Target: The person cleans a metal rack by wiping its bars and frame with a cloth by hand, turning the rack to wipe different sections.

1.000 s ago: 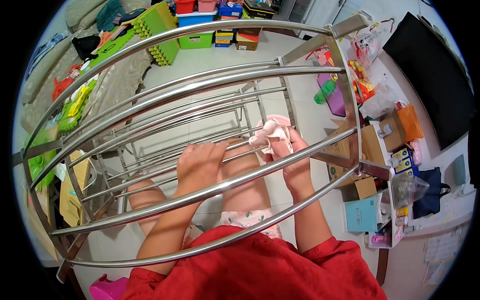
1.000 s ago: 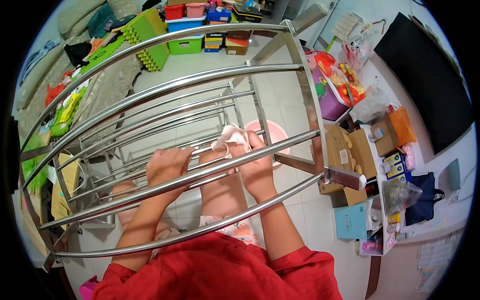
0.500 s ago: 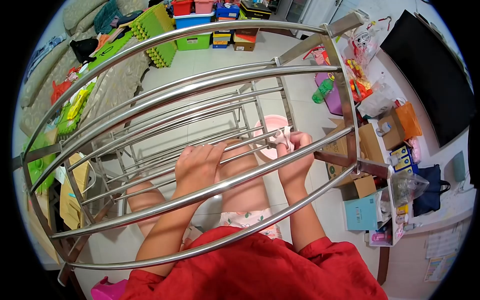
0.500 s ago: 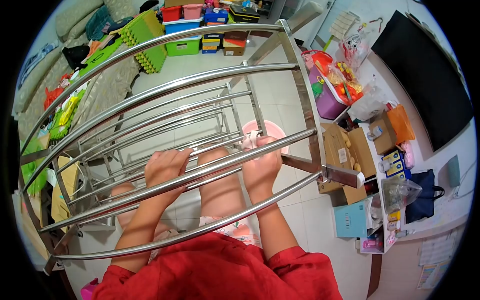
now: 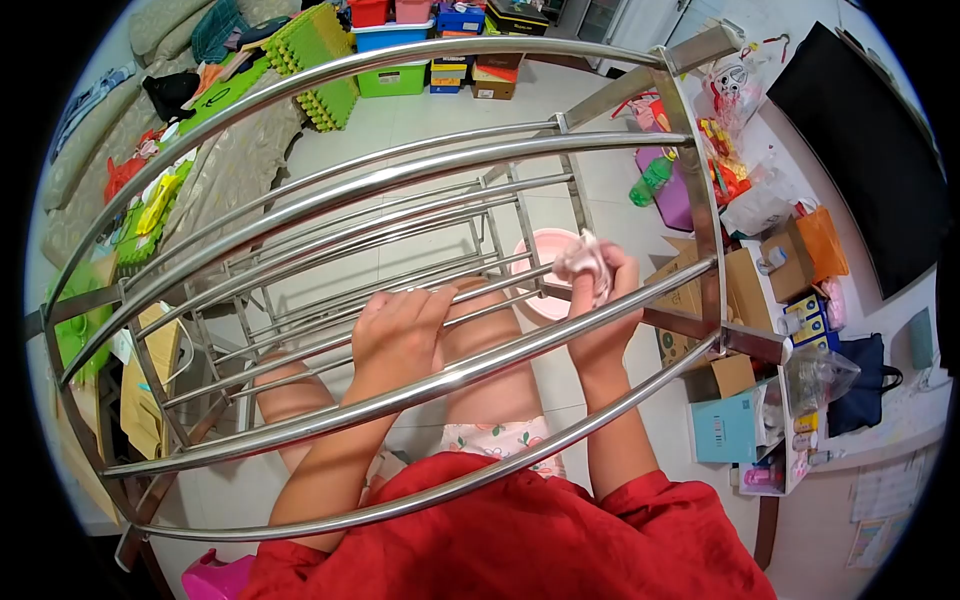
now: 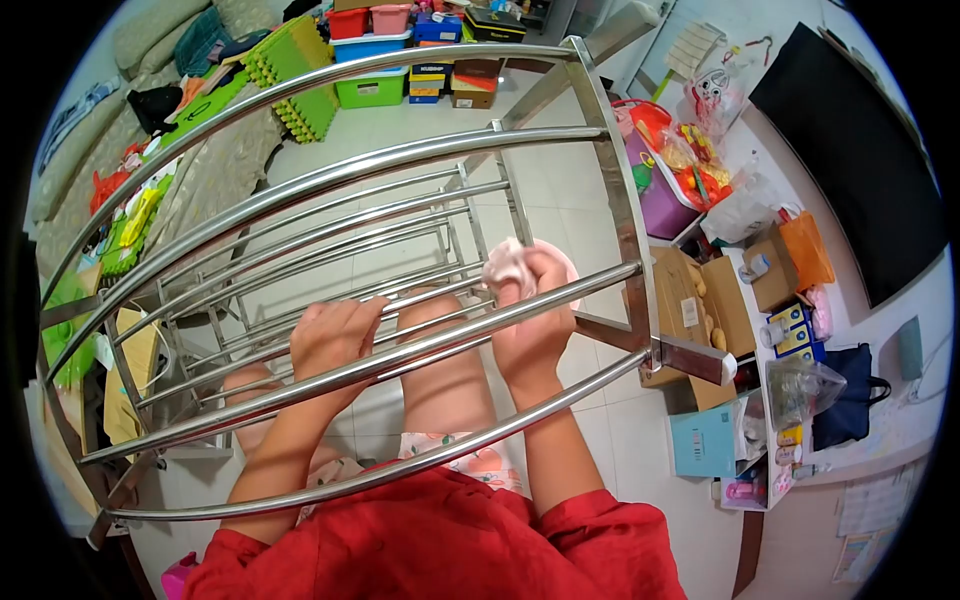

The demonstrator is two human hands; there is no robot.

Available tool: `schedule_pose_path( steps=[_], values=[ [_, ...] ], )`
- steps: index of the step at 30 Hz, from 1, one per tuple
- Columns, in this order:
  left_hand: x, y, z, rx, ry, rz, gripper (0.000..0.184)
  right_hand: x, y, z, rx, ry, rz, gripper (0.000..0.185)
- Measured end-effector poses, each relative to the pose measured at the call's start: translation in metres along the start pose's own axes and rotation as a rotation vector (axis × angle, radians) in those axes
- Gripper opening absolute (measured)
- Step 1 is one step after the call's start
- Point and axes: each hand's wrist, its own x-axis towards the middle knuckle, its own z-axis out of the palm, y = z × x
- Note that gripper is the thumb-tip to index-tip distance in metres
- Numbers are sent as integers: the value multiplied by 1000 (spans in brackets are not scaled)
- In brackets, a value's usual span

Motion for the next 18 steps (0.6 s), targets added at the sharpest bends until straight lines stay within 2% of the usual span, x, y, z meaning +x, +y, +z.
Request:
schedule_pose_path(
  steps=[3, 7, 11, 15, 16, 18],
  values=[
    [0, 0, 1, 6, -10, 0, 19, 6, 0, 5, -33, 61, 1, 26],
    [-2, 0, 0, 18, -10, -10, 18, 9, -7, 6, -41, 90, -201, 29],
    [0, 1, 0, 24, -21, -3, 18, 10, -6, 8, -196, -116, -45, 25],
    [-1, 0, 1, 21, -26, -6, 18, 0, -6, 11, -193, -174, -20, 24],
    [0, 0, 1, 19, -25, -3, 18, -1, -13, 12, -132, -235, 56, 25],
    [0, 1, 0, 1, -41, -19, 18, -10, -21, 19, -53, -234, 18, 23]
  ],
)
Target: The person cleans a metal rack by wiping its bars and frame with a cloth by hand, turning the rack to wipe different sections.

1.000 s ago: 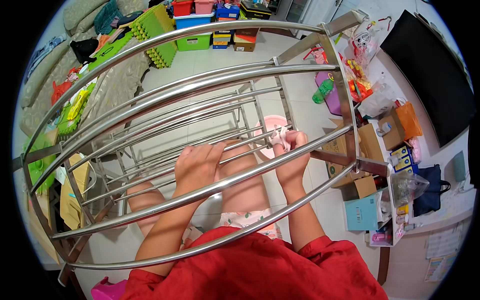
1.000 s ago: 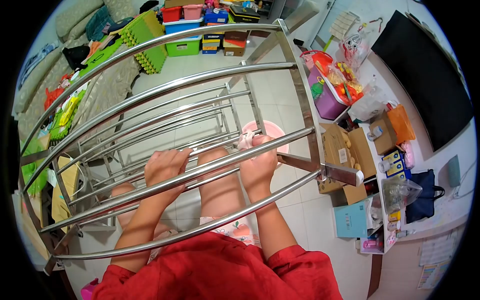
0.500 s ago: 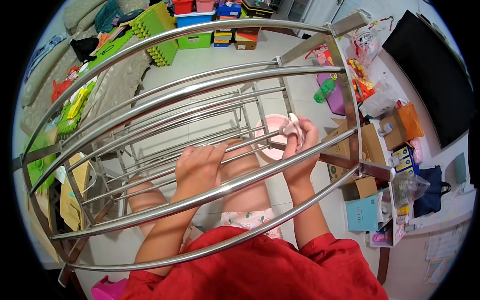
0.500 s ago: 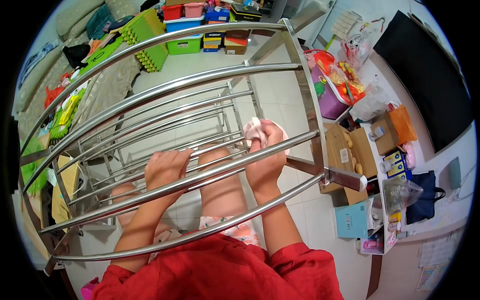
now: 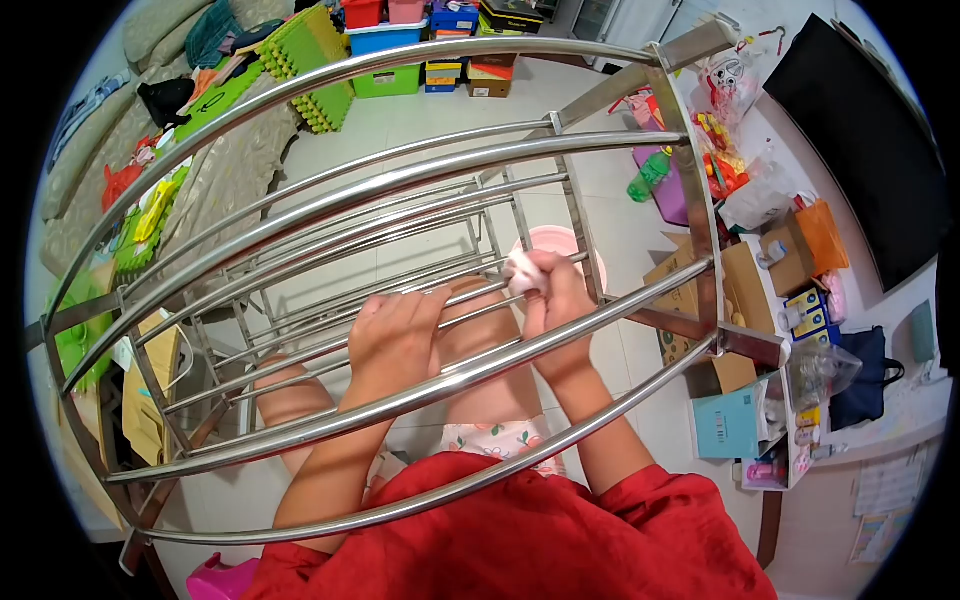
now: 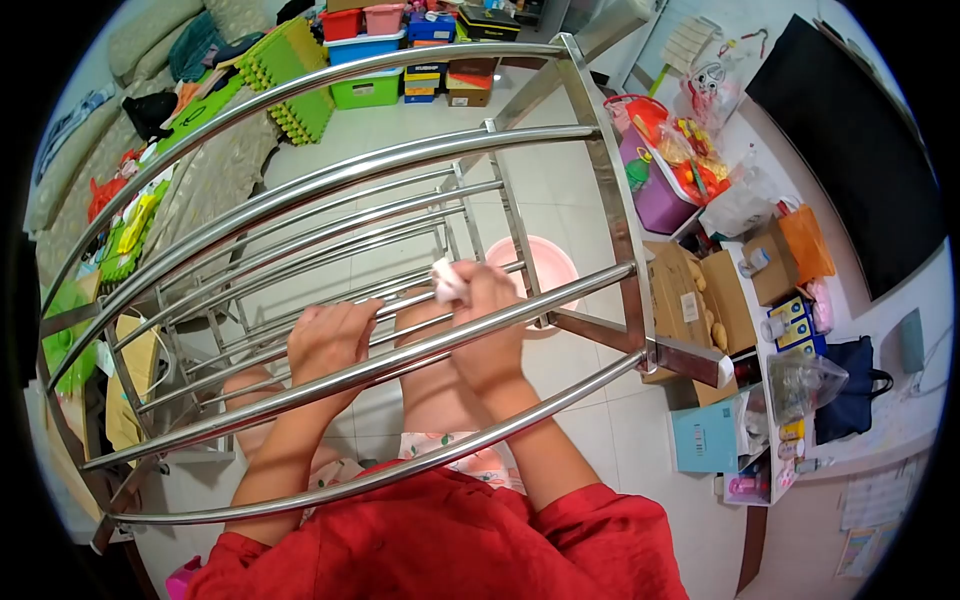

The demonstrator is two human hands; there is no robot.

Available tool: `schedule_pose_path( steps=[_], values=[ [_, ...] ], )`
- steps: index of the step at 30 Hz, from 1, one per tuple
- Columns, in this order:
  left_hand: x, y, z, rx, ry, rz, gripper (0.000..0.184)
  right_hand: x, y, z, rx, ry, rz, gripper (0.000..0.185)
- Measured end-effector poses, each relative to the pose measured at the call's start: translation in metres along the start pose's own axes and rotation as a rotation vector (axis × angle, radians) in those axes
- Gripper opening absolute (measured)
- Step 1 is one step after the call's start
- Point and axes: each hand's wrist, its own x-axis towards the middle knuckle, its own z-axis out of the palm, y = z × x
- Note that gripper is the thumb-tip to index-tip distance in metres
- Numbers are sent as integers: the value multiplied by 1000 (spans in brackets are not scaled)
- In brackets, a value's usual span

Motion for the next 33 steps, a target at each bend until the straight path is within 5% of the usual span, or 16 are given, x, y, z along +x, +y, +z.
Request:
schedule_pose_path(
  steps=[6, 10, 17, 22, 25, 28, 33],
  values=[
    [2, 1, -3, -8, -32, -9, 19, -13, -11, 14, 653, -38, 204, 17],
    [2, 1, -2, -8, -16, 7, 20, 3, -3, -14, 150, 370, -59, 16],
    [2, 2, -2, -52, 6, 4, 22, -8, 9, -12, 93, 200, 126, 19],
    [4, 6, -5, -83, 3, -1, 28, -6, 0, -15, 130, 248, 33, 23],
    [6, 12, -6, -313, 139, -44, 35, -14, -7, -19, 291, 199, 134, 19],
    [14, 34, -5, -471, 61, 7, 43, -35, -9, -8, 871, 118, 480, 26],
    [32, 56, 7, -552, -142, 107, 54, -50, -8, -24, 1040, 243, 494, 27]
  ],
)
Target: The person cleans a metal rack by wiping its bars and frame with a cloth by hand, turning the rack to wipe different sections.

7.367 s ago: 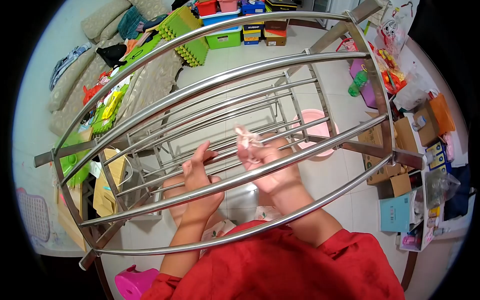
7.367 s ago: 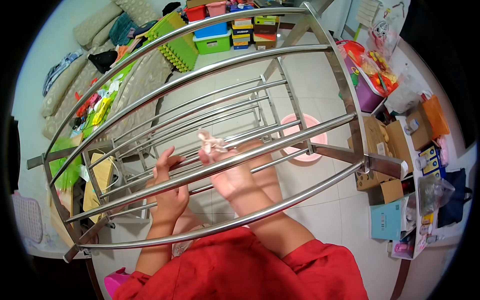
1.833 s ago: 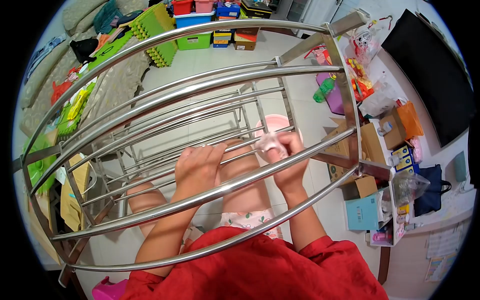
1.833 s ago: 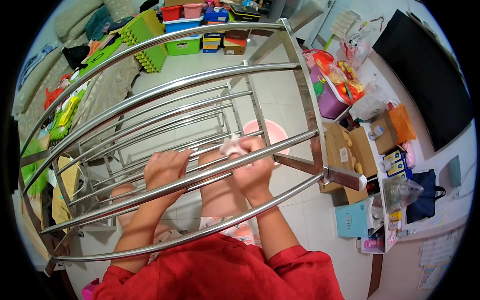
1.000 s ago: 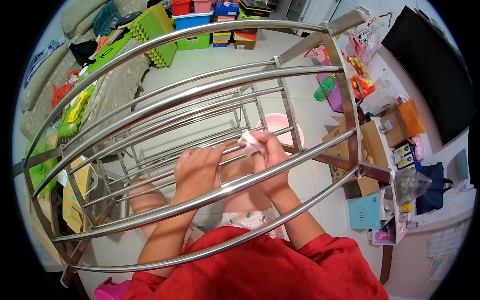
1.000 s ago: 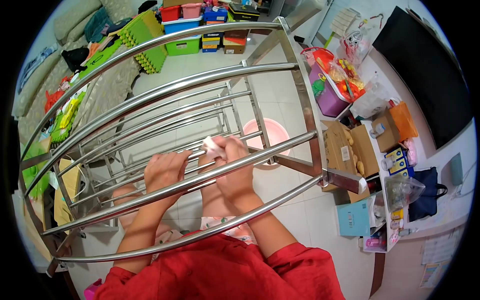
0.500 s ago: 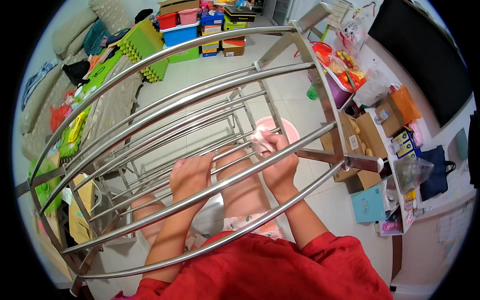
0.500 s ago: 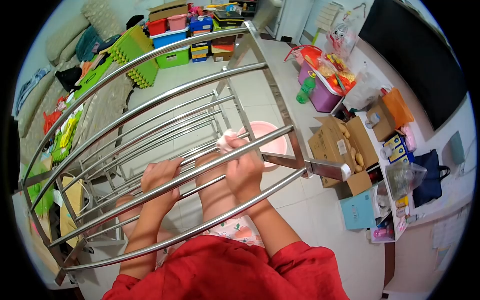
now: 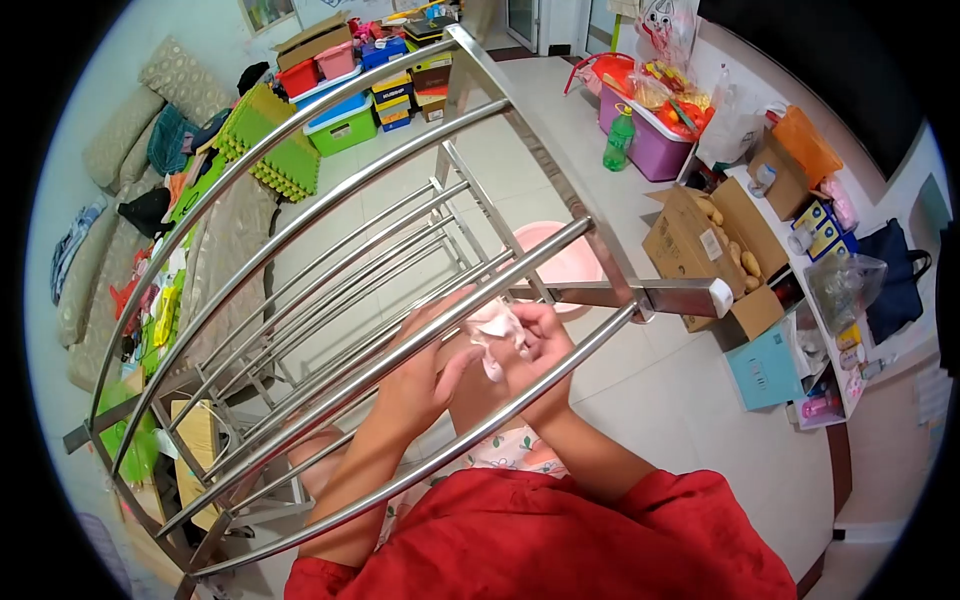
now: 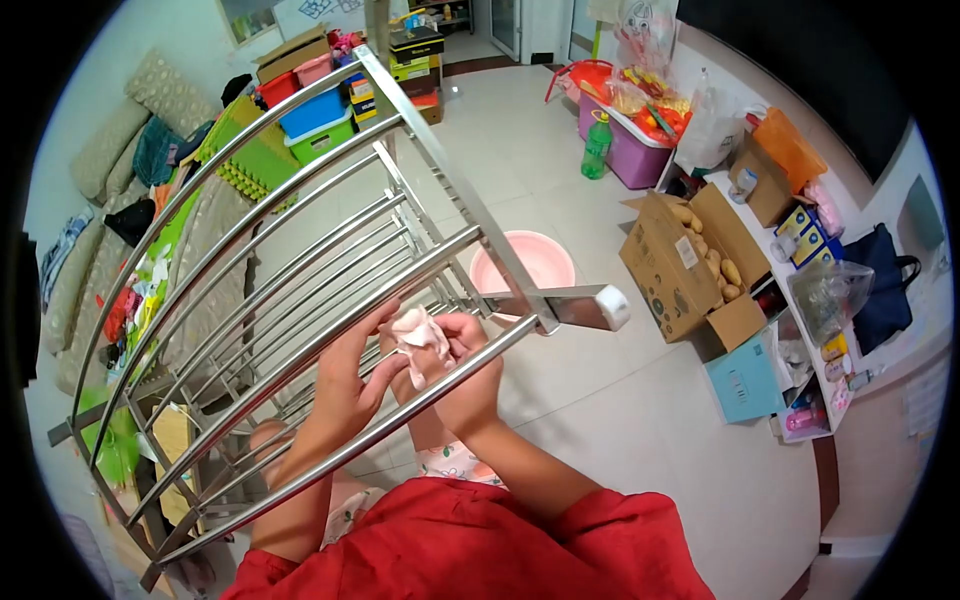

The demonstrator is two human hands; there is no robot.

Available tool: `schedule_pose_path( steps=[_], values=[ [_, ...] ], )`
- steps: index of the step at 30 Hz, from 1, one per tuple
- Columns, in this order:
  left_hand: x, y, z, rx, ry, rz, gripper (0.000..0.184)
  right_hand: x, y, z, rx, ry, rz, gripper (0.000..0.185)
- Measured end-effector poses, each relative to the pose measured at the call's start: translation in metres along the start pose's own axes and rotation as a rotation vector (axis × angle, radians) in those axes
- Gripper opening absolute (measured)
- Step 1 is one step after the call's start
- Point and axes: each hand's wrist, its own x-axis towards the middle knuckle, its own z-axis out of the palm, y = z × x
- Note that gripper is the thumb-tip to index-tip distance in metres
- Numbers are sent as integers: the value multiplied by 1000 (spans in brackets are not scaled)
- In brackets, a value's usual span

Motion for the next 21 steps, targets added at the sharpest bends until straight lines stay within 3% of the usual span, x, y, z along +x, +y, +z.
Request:
schedule_pose_path(
  steps=[4, 5, 7, 9, 12, 16, 18, 21],
  values=[
    [9, 1, 18, 66, 43, 16, 42, -6, -14, -29, -129, 85, -75, 27],
    [11, 3, 21, 12, 21, -2, 35, -5, -10, -46, -282, 96, -104, 27],
    [11, 6, 30, -64, 43, -10, 18, 1, 11, -65, -44, 318, -171, 23],
    [3, 11, 32, -47, -1, -34, 16, 15, -4, -85, 154, 299, -21, 21],
    [-12, 16, 38, -114, -28, -68, 11, 47, -3, -101, 25, 315, -44, 18],
    [-20, 23, 31, -90, -12, -76, 10, 66, -14, -84, 124, 245, -57, 15],
    [-23, 26, 21, -104, 35, -283, 10, 62, -8, -83, 97, 264, -17, 14],
    [-36, 24, 12, -230, 129, -415, 11, 50, 9, -104, 76, 87, 114, 16]
  ],
)
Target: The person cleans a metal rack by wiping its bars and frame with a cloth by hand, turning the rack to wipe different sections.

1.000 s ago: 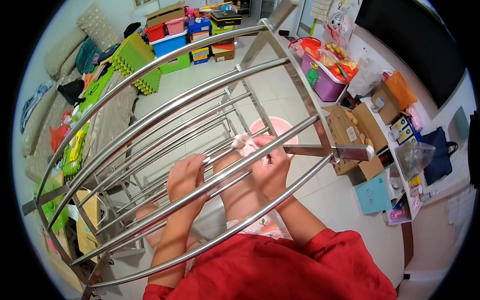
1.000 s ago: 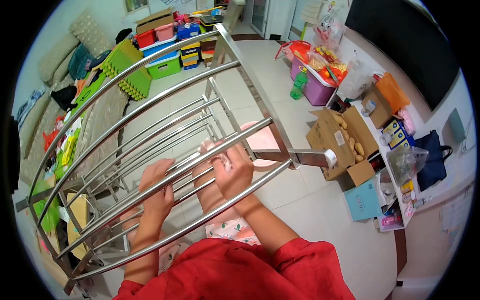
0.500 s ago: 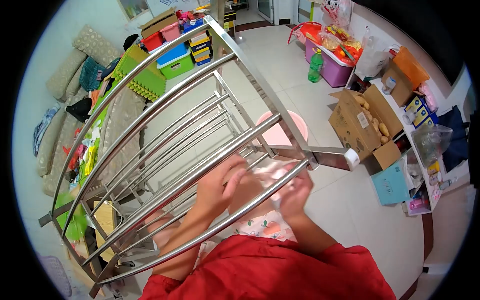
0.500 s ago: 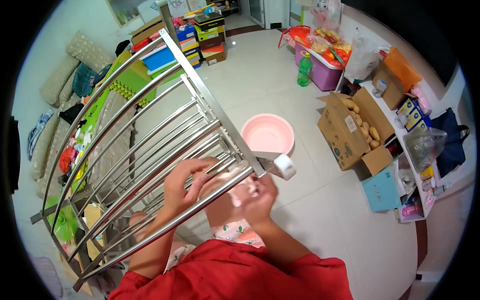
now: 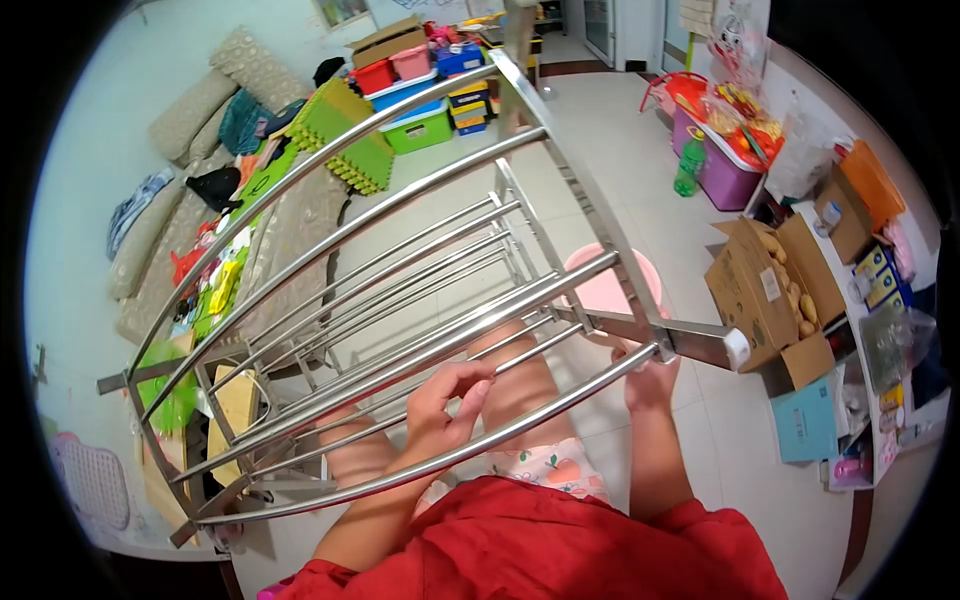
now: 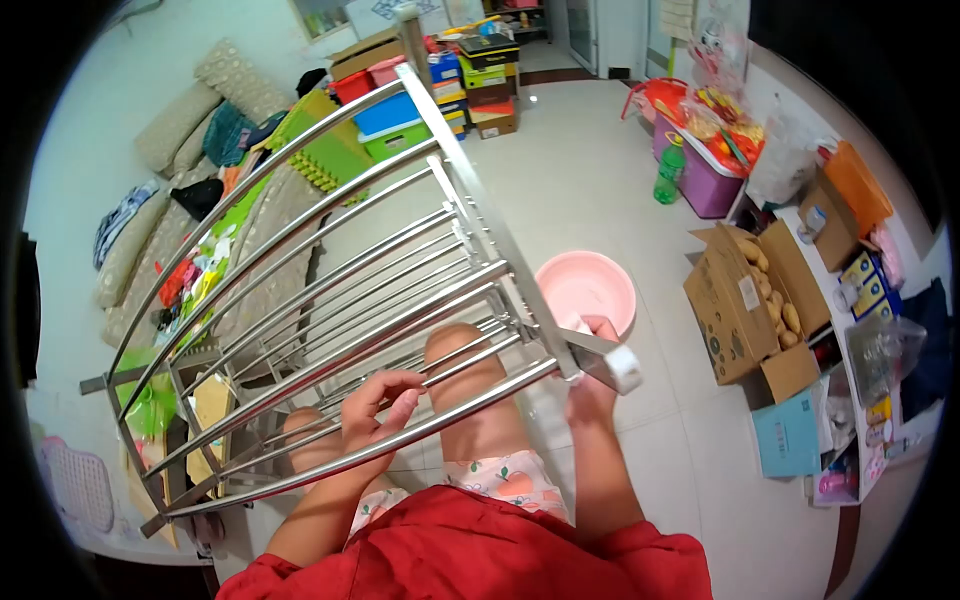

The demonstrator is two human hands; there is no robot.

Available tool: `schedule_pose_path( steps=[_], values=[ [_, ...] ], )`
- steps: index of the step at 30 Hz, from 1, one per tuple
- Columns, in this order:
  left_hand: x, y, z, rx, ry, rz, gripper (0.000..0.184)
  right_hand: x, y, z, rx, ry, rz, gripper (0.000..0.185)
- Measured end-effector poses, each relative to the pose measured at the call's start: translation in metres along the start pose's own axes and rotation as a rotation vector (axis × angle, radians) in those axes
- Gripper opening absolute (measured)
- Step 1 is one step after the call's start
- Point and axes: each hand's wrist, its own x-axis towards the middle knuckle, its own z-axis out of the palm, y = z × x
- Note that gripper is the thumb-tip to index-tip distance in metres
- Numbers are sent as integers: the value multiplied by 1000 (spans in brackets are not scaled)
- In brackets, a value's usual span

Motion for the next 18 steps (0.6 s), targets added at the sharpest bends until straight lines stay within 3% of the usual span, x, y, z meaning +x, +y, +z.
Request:
schedule_pose_path(
  steps=[2, 4, 5, 6, 7, 9, 11, 13, 17, 18],
  values=[
    [-10, -14, -8, -126, 32, -90, 14, -3, 1, -19, -27, -118, 23, 15],
    [-22, -13, -20, -34, -6, -112, 16, -1, 8, -39, 63, -215, 329, 17],
    [-28, -13, -24, 53, -59, -135, 17, 3, 11, -41, 68, -223, 328, 17],
    [-37, -16, -25, -150, -108, -236, 20, 7, 10, -39, 7, -82, 173, 18],
    [-45, -16, -25, -144, -104, -237, 20, 8, 10, -34, -54, 62, 19, 20],
    [-55, -5, -25, -273, -257, -417, 22, 9, -19, -6, 105, 90, -20, 21],
    [-54, 0, -23, -369, -280, -414, 23, 17, -45, 20, 261, 119, -63, 22],
    [-53, -6, -19, -523, -191, -444, 23, 31, -56, 32, 126, -33, -174, 26],
    [-42, -3, -20, -606, -215, -372, 27, 60, -71, 49, -225, -368, -384, 34],
    [-44, -8, -19, -596, -283, -415, 30, 63, -72, 56, -59, -391, -239, 38]
  ],
)
